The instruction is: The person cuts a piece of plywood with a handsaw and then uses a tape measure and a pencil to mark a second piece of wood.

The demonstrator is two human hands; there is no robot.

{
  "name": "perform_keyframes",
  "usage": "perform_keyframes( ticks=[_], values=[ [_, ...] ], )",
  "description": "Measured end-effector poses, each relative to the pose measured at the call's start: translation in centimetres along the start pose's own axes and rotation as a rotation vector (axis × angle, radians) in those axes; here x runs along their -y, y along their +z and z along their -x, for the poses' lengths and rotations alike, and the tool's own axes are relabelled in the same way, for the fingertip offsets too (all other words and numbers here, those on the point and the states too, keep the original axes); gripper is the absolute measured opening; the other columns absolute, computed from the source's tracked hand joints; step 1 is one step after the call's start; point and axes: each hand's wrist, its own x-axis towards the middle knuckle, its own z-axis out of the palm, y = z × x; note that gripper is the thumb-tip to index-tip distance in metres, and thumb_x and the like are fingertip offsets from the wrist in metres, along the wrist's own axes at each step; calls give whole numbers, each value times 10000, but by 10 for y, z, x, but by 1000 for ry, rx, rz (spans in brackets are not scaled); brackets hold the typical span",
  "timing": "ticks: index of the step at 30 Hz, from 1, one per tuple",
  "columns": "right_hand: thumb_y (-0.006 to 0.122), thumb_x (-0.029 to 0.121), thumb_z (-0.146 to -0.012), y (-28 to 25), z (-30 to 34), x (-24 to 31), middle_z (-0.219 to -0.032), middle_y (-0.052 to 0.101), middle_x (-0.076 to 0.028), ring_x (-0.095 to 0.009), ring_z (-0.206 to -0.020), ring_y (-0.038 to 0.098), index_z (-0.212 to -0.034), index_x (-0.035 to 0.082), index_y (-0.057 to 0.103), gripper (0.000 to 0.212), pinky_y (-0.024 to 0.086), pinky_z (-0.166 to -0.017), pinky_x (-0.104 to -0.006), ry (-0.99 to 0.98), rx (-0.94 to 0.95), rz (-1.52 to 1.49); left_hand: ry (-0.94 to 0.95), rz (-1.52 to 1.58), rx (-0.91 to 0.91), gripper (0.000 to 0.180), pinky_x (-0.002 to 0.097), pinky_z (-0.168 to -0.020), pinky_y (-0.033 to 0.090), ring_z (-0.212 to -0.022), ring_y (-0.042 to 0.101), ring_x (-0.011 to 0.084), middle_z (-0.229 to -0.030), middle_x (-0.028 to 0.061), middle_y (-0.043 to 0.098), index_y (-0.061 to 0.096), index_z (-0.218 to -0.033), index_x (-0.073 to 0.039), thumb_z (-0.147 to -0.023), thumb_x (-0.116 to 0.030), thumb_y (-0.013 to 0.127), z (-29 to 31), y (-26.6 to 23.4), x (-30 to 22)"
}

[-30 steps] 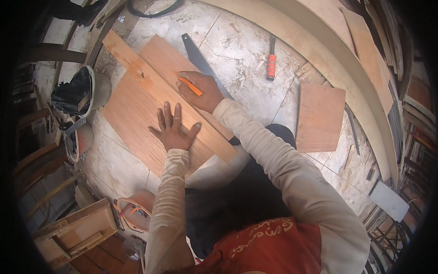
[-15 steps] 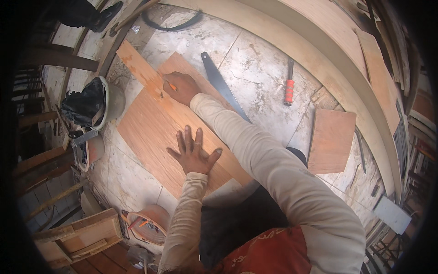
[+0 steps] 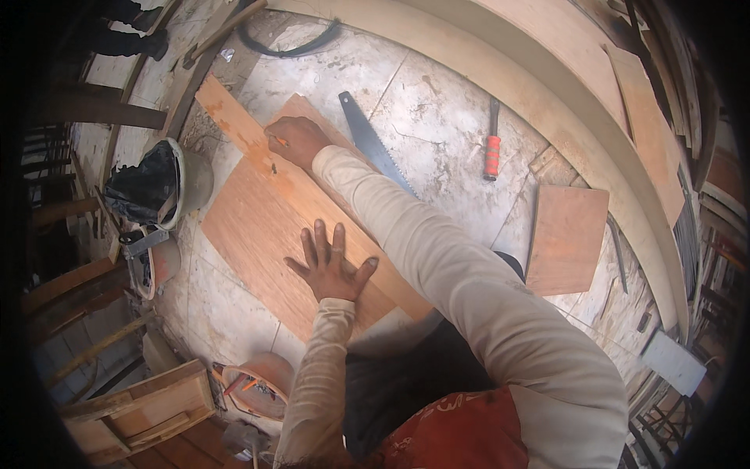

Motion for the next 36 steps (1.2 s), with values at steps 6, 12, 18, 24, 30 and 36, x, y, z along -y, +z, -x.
perform_keyframes(
  ticks=[6,12,18,24,30,36],
  values=[
    [622,223,-911,-13,37,14,-1118,688,-190,-351,-964,668,-1119,2,697,313,523,-854,-402,10,109,31,-34,-15,0,960,774,-1079,-51,-1518,123,346,-1644,52,213,398,-1510,-301,-707,-769,639,8,7,8],
    [615,195,-887,-100,198,79,-993,673,-142,-329,-882,656,-1096,33,681,272,514,-786,-416,148,295,16,-32,-26,-25,954,762,-1092,-48,-1524,114,311,-1651,-3,196,365,-1521,-355,-711,-775,641,9,9,8],
    [619,173,-892,-174,357,151,-921,645,-143,-325,-810,655,-946,71,663,123,507,-670,-433,530,667,141,-42,20,-78,962,756,-1089,-95,-1524,111,306,-1646,-30,206,393,-1504,-369,-685,-812,637,8,13,8],
    [634,381,-925,-169,315,169,-836,586,-137,-353,-807,597,-924,89,668,293,495,-723,-457,347,287,383,-44,-66,-79,922,779,-1084,-20,-1521,130,313,-1647,4,205,372,-1522,-336,-738,-745,633,10,6,4],
    [712,338,-856,-69,331,142,-1149,502,-171,-346,-1008,536,-1226,51,583,485,457,-823,-449,206,166,500,-100,-25,-69,947,740,-1109,-87,-1527,105,293,-1647,-13,206,369,-1521,-350,-721,-799,603,13,3,1],
    [741,271,-784,-81,328,137,-1245,476,-193,-369,-1130,470,-1362,8,510,675,412,-936,-454,281,159,528,-107,242,-229,830,739,-1110,-43,-1524,122,306,-1648,60,201,343,-1536,-330,-822,-666,598,17,19,24]
  ],
)
